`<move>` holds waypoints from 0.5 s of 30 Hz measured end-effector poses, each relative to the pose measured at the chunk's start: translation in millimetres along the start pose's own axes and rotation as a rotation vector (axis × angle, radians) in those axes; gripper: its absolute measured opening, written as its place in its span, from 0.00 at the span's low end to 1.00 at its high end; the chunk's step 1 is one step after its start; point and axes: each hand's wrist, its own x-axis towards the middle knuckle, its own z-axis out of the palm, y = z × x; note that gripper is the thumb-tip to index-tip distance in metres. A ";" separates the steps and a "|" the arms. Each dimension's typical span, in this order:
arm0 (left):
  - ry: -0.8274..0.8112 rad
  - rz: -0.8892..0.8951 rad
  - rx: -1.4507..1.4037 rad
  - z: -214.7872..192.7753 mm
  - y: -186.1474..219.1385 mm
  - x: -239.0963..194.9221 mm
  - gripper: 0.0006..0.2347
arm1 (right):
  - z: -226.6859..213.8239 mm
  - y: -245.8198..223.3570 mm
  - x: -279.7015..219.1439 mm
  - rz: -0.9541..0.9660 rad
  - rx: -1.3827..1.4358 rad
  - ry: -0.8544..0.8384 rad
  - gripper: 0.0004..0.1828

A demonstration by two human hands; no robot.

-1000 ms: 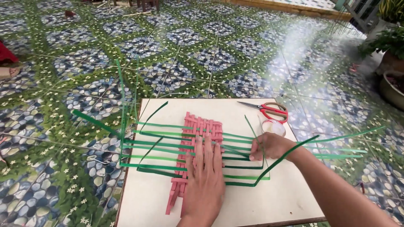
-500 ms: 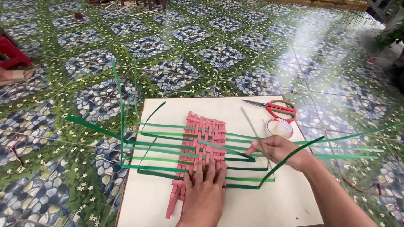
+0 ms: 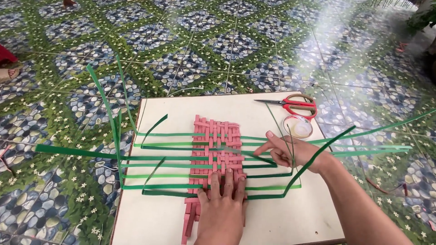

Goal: Weaving green plastic strips into a pink base to create a woven mat or bag component.

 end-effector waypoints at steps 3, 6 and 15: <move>0.001 -0.014 -0.015 -3.4 -0.1 -0.5 0.24 | 3.9 -5.4 -2.4 0.080 0.071 0.027 0.40; -0.057 -0.019 -0.052 -7.5 -0.9 2.3 0.23 | 4.0 -3.0 -0.5 0.157 0.200 0.100 0.43; -0.279 -0.014 -0.130 -39.3 -3.5 6.8 0.24 | -2.8 12.8 -0.2 0.229 0.316 0.155 0.52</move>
